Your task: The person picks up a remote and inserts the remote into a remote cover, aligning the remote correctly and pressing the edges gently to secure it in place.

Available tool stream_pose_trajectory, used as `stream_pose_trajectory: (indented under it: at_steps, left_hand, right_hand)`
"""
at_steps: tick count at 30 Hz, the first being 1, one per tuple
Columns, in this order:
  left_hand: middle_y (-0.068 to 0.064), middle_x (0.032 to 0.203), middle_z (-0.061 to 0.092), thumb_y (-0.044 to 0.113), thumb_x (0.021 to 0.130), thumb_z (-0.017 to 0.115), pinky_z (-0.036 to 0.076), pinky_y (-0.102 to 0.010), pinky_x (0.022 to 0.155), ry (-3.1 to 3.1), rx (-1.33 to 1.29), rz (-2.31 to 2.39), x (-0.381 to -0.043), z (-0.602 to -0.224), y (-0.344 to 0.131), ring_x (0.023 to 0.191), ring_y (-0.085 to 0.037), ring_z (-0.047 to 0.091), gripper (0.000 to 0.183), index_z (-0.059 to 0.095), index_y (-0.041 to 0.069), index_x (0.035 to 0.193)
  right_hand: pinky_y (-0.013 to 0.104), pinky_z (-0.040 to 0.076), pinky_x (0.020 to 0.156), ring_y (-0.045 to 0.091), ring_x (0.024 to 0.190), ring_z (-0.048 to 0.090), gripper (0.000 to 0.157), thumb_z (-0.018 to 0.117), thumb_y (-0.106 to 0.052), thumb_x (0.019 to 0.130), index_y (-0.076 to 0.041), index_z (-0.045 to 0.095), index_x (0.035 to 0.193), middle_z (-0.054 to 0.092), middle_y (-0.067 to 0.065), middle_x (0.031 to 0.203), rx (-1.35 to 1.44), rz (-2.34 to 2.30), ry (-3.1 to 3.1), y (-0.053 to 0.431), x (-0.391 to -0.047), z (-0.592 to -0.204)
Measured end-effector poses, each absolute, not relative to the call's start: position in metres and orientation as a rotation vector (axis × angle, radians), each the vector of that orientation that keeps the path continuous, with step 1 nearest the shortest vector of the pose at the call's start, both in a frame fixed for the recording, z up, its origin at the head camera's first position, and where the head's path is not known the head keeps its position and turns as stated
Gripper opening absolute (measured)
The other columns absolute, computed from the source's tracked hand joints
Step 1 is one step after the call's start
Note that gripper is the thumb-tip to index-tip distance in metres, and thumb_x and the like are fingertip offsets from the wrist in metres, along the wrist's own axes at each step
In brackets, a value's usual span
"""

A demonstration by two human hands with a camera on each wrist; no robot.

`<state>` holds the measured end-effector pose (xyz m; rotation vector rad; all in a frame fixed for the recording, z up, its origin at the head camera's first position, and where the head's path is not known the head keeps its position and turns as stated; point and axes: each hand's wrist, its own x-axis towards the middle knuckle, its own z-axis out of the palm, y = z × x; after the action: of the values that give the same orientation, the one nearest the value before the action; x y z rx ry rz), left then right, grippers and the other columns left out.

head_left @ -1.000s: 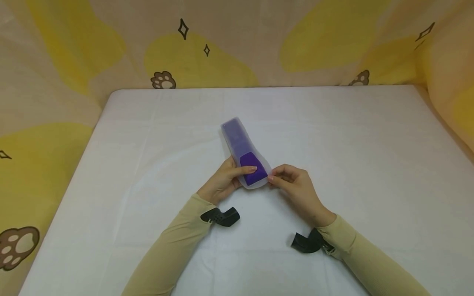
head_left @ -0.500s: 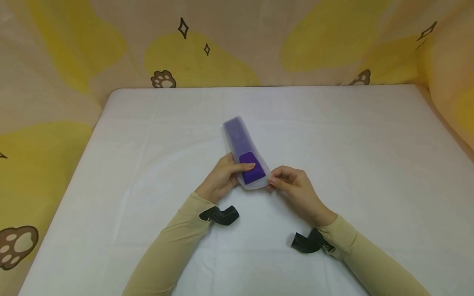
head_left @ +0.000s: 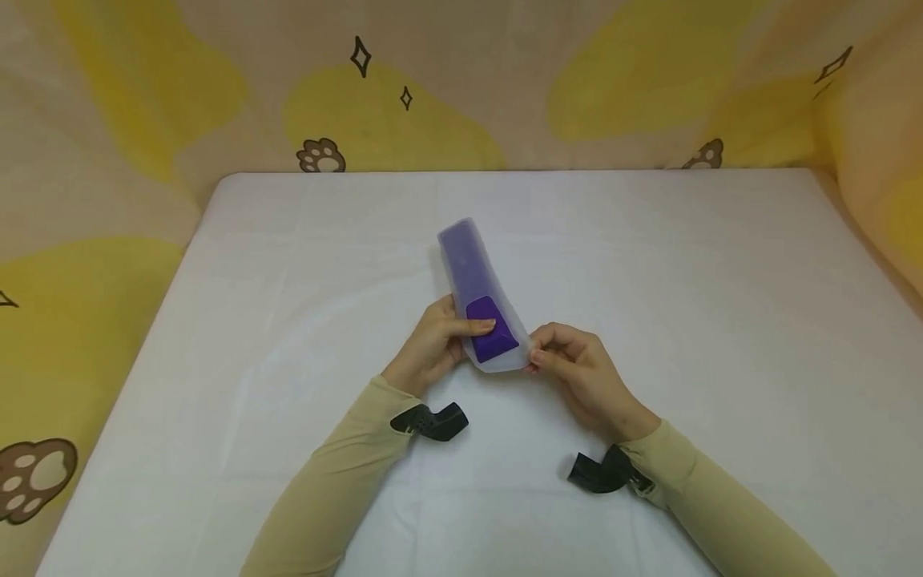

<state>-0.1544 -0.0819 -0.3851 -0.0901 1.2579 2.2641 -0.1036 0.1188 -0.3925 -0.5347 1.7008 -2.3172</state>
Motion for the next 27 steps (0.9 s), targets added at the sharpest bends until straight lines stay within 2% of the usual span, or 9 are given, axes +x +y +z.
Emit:
stream_pose_trajectory:
  at_steps: [6, 12, 16, 22, 27]
  left_hand:
    - [-0.009, 0.104, 0.060, -0.021, 0.078, 0.049, 0.053, -0.031, 0.084, 1.279, -0.081, 2.284, -0.154, -0.384, -0.081, 0.093, -0.016, 0.062, 0.056, 0.037, -0.010, 0.132]
    - [-0.013, 0.114, 0.055, -0.019, 0.077, 0.054, 0.052, -0.036, 0.086, 1.349, -0.060, 2.263, -0.154, -0.383, -0.083, 0.096, -0.019, 0.061, 0.066, 0.032, -0.003, 0.137]
    - [-0.014, 0.118, 0.053, -0.015, 0.080, 0.056, 0.051, -0.039, 0.088, 1.401, -0.033, 2.221, -0.155, -0.386, -0.081, 0.098, -0.020, 0.060, 0.066, 0.030, 0.002, 0.138]
    - [-0.017, 0.122, 0.052, -0.011, 0.082, 0.058, 0.050, -0.042, 0.090, 1.433, -0.026, 2.174, -0.156, -0.391, -0.081, 0.103, -0.024, 0.060, 0.065, 0.027, 0.004, 0.138]
    - [-0.017, 0.123, 0.052, -0.009, 0.083, 0.057, 0.050, -0.041, 0.090, 1.441, -0.015, 2.171, -0.156, -0.394, -0.081, 0.104, -0.024, 0.060, 0.064, 0.026, 0.004, 0.137]
  right_hand:
    - [0.026, 0.051, 0.072, 0.014, 0.079, 0.056, 0.019, 0.052, 0.009, 0.091, -0.008, 0.062, 0.089, 0.060, 0.000, 0.088, -0.593, -2.196, 1.812, 0.120, -0.102, -0.388]
    - [0.029, 0.052, 0.073, 0.022, 0.078, 0.058, 0.005, 0.054, 0.003, 0.093, 0.005, 0.058, 0.091, 0.060, 0.008, 0.085, -0.526, -2.085, 1.981, 0.118, -0.100, -0.388]
    - [0.027, 0.053, 0.073, 0.022, 0.078, 0.060, 0.010, 0.055, -0.001, 0.094, 0.009, 0.057, 0.093, 0.061, 0.013, 0.083, -0.421, -2.021, 2.084, 0.118, -0.101, -0.388]
    - [0.025, 0.053, 0.074, 0.021, 0.079, 0.061, 0.010, 0.057, -0.002, 0.093, 0.008, 0.057, 0.095, 0.060, 0.021, 0.085, -0.334, -1.992, 2.147, 0.117, -0.102, -0.389]
    - [0.023, 0.052, 0.074, 0.016, 0.079, 0.062, 0.012, 0.061, 0.002, 0.089, 0.009, 0.057, 0.098, 0.062, 0.014, 0.087, -0.278, -2.017, 2.202, 0.115, -0.104, -0.390]
